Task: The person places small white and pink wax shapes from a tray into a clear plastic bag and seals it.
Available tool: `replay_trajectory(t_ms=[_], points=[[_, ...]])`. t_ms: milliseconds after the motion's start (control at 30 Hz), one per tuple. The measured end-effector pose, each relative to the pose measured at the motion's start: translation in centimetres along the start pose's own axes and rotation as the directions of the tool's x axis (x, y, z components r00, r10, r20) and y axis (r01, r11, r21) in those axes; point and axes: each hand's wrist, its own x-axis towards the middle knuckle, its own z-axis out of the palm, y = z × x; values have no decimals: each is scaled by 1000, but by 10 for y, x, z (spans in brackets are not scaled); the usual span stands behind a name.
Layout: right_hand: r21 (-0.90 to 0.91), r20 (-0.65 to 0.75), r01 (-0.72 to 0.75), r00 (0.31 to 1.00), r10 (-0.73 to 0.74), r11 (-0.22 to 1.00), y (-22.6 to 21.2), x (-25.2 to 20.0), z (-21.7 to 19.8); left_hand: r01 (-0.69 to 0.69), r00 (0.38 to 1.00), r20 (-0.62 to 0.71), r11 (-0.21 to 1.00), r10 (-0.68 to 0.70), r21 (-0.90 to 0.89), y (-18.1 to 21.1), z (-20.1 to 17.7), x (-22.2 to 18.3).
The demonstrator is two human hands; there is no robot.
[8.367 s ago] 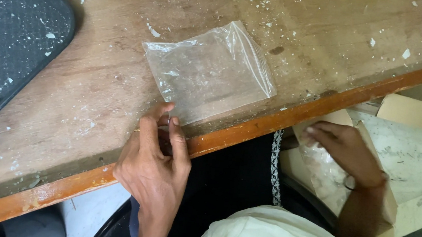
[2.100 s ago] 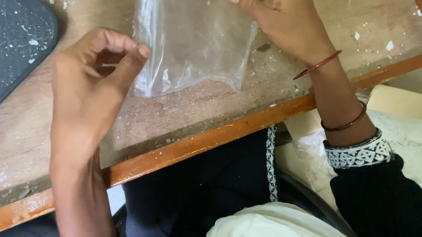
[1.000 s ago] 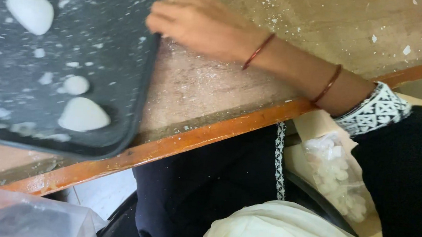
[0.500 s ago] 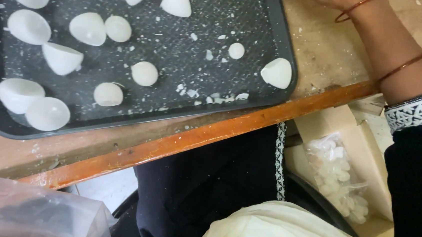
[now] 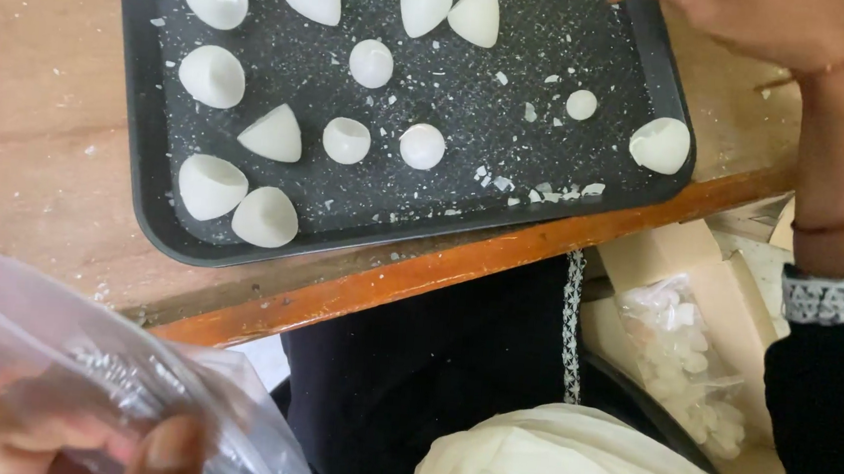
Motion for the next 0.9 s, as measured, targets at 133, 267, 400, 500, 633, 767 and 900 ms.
replay_trajectory(t_ms=[133,267,400,500,633,767,900], points=[[59,-55,298,954,-295,953,-131,-4,-22,0,999,51,1000,1,-7,38,29,18],[181,-55,397,918,-394,900,-175,-13,7,52,996,72,998,-54,28,68,58,39],[267,-3,303,949,-314,915,-182,-13,11,69,993,78,963,-92,261,80,57,65],[285,40,310,941,-335,907,-174,-5,0,-19,995,99,964,-7,264,71,41,90],[306,-34,453,884,-465,838,-161,25,-25,-233,965,191,924,181,302,64,27,143],[277,-213,478,876,-432,833,-140,67,-17,-307,919,320,926,229,219,67,61,193],[687,-337,386,920,-201,616,-139,106,20,-289,856,448,957,259,0,46,90,212]])
